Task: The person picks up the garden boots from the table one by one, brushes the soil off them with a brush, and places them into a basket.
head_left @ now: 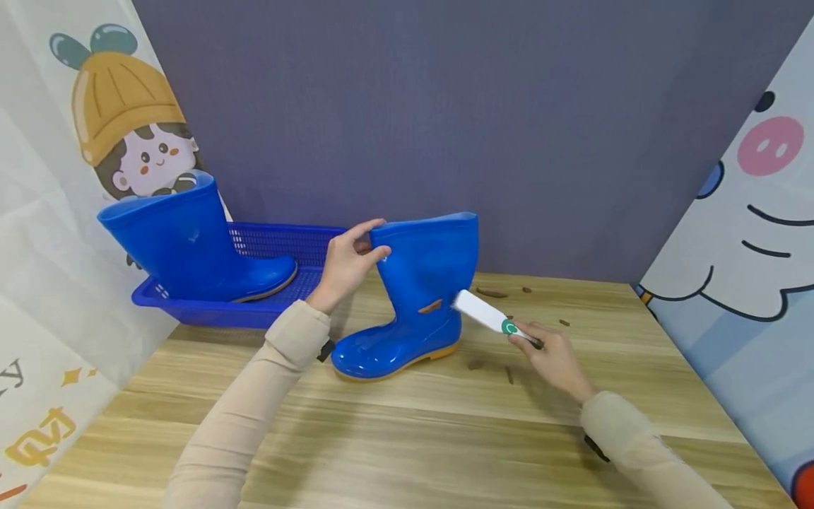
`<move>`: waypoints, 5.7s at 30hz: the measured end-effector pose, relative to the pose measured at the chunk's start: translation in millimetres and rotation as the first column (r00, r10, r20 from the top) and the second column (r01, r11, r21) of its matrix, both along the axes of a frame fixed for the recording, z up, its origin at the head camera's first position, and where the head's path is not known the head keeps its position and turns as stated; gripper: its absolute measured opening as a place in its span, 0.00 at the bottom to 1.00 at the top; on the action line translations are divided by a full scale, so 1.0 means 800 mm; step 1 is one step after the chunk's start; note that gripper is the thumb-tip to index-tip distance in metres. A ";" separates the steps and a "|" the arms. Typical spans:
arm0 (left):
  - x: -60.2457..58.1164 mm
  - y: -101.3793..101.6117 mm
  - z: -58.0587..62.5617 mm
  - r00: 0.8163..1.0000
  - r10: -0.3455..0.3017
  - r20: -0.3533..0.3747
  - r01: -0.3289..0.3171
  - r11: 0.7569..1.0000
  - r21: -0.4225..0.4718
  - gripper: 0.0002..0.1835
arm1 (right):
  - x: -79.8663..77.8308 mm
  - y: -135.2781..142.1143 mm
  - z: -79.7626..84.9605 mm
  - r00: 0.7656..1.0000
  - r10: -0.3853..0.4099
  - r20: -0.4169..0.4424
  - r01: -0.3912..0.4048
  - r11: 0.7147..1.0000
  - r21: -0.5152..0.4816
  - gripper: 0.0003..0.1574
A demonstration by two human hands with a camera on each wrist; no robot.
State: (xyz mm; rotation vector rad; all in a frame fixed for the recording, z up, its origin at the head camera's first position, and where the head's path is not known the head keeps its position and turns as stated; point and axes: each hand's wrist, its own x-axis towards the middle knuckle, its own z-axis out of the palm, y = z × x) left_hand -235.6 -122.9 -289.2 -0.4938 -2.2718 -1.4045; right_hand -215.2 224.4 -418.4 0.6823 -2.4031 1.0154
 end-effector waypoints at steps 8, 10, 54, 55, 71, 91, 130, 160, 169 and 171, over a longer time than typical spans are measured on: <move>0.000 0.003 -0.001 1.000 -0.012 0.000 0.012 1.000 0.023 0.24 | -0.016 -0.072 0.014 0.963 0.141 -0.231 -0.180 0.971 -0.157 0.23; 0.000 0.004 -0.001 1.000 -0.015 -0.002 0.015 0.999 0.028 0.24 | -0.021 -0.087 0.015 0.960 0.170 -0.224 -0.205 0.968 -0.145 0.22; 0.007 0.003 0.004 1.000 0.001 0.024 -0.001 1.000 0.012 0.24 | -0.002 -0.019 -0.006 0.982 0.100 -0.159 -0.087 0.993 0.082 0.22; 0.007 0.004 0.004 1.000 0.003 0.025 -0.003 1.000 0.014 0.24 | -0.001 -0.023 -0.004 0.981 0.105 -0.166 -0.093 0.993 0.076 0.22; 0.008 0.007 0.004 1.000 -0.008 0.021 0.007 1.000 0.018 0.24 | -0.005 -0.036 -0.010 0.960 0.115 -0.256 -0.097 0.992 0.082 0.24; 0.008 0.004 0.006 1.000 -0.015 0.028 0.014 1.000 0.020 0.24 | 0.004 0.012 -0.002 0.970 -0.042 -0.240 0.056 0.997 0.052 0.22; 0.007 0.008 0.007 1.000 -0.007 0.015 0.007 1.000 0.012 0.24 | -0.003 -0.016 0.035 0.978 -0.156 -0.138 0.123 0.967 -0.224 0.18; -0.009 0.037 0.020 0.996 0.076 -0.051 -0.070 0.992 0.110 0.19 | 0.019 0.036 0.001 0.965 -0.249 0.080 0.259 0.950 -0.173 0.21; -0.015 0.052 0.051 0.995 0.040 -0.091 -0.033 0.997 0.076 0.19 | 0.021 0.042 0.005 0.965 -0.254 0.063 0.262 0.947 -0.184 0.20; -0.017 0.055 0.060 0.994 0.048 -0.094 -0.042 0.998 0.056 0.19 | 0.021 0.044 0.006 0.964 -0.256 0.067 0.265 0.944 -0.199 0.20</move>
